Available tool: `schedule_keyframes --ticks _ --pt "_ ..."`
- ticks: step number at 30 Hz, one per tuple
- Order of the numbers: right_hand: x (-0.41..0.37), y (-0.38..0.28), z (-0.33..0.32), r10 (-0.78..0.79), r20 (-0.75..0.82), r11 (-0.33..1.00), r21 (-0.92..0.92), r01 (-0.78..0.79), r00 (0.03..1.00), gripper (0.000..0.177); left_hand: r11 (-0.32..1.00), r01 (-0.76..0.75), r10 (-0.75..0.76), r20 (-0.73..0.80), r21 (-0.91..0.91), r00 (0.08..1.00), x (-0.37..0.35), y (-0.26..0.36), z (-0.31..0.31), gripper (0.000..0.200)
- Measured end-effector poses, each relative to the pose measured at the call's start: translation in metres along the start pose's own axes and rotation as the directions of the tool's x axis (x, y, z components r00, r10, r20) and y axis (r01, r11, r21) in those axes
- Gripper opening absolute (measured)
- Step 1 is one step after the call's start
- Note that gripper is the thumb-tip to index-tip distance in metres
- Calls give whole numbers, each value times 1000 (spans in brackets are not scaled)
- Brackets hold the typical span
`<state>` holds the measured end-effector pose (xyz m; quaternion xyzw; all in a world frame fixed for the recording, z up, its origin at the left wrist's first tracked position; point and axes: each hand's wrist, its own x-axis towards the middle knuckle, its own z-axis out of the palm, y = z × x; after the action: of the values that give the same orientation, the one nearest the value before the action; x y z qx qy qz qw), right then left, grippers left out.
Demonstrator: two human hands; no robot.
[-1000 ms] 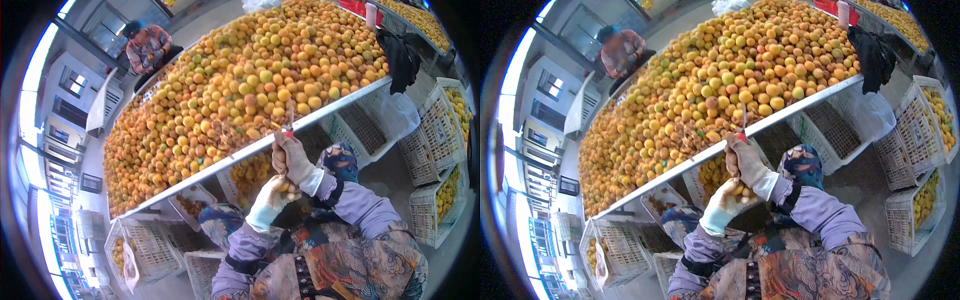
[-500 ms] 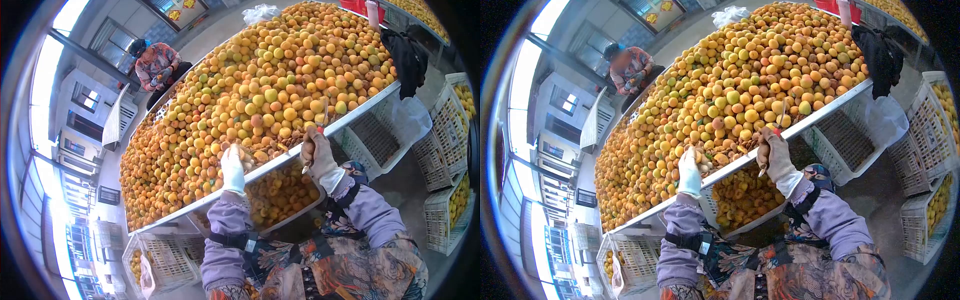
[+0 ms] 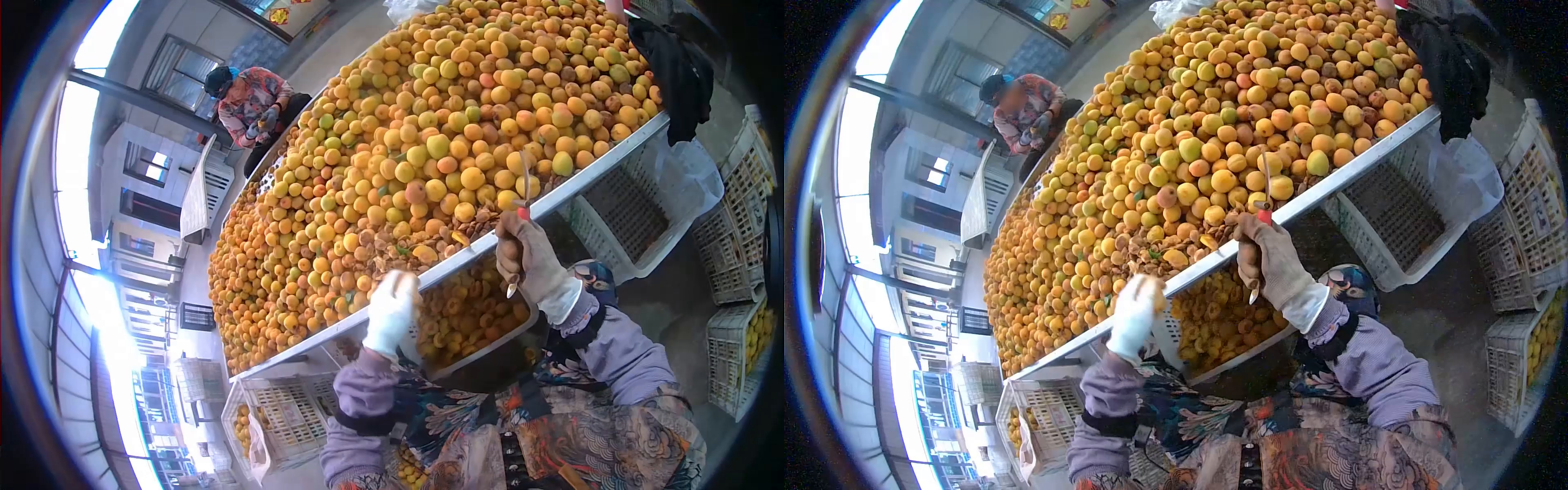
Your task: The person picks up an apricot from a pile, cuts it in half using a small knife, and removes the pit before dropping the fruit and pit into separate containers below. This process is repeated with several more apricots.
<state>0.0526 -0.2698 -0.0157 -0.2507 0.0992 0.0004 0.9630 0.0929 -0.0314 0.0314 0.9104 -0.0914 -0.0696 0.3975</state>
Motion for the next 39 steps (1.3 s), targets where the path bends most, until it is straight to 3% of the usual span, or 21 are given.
schedule_keyframes --ticks 2,3,5,6,8,9,10,17,18,19,21,23,24,26,32,34,36,38,39 --pt "-2 -2 0 -8 15 998 -59 8 1000 28 961 -110 115 -3 254 993 -16 -10 12 17" --pt "-4 -4 3 -5 16 998 -57 6 1000 28 960 -108 113 -4 257 994 -13 -10 10 17" --pt "-10 -8 11 60 -8 988 -144 -61 998 28 936 -147 208 -167 319 964 -4 -10 3 17" --pt "-9 -7 12 61 -8 988 -144 -61 998 28 935 -191 267 -238 298 934 11 -18 -3 17" --pt "-6 -5 11 126 -7 949 -291 -122 992 26 967 -252 252 -291 38 923 42 -18 -10 17" --pt "-1 0 6 116 23 949 -296 -104 993 25 958 -285 277 -279 13 919 55 -11 -10 18" --pt "-1 7 9 22 -44 926 -376 -37 999 26 949 -316 301 -262 -13 917 68 -2 -8 18" --pt "-7 -9 9 36 -29 957 -288 -43 999 33 837 -400 490 -188 372 851 156 55 46 46" --pt "-7 -10 6 21 -8 971 -240 -22 1000 34 730 -461 615 -190 505 765 169 56 54 48" --pt "-8 -10 4 25 24 995 -102 -22 999 32 739 -443 599 -193 508 777 183 56 61 50" --pt "-9 -15 6 14 -3 984 -175 -14 1000 32 746 -435 590 -197 504 783 205 56 75 51" --pt "-7 -17 2 42 -27 976 -213 -46 999 32 611 -204 507 -180 765 843 223 54 86 55" --pt "-7 -18 1 32 -30 976 -217 -38 999 32 612 -212 513 -178 761 840 228 59 88 55" --pt "-6 -20 0 77 -71 973 -213 -91 994 31 691 -57 200 -115 721 973 236 65 89 61" --pt "-5 -23 0 59 -43 961 -270 -69 997 35 837 -183 310 -172 517 935 220 60 81 54" --pt "-5 -18 -2 58 -23 954 -293 -63 998 35 888 -322 424 -312 329 850 205 62 78 53" --pt "-5 -16 -2 69 8 954 -292 -64 998 37 900 -434 425 -301 38 854 184 65 69 50" --pt "-11 -20 2 90 66 951 -301 -66 994 39 799 -441 389 -206 -410 898 163 54 61 50" --pt "-12 -21 5 106 115 948 -311 -66 988 41 776 -348 329 -134 -526 935 135 65 53 52"
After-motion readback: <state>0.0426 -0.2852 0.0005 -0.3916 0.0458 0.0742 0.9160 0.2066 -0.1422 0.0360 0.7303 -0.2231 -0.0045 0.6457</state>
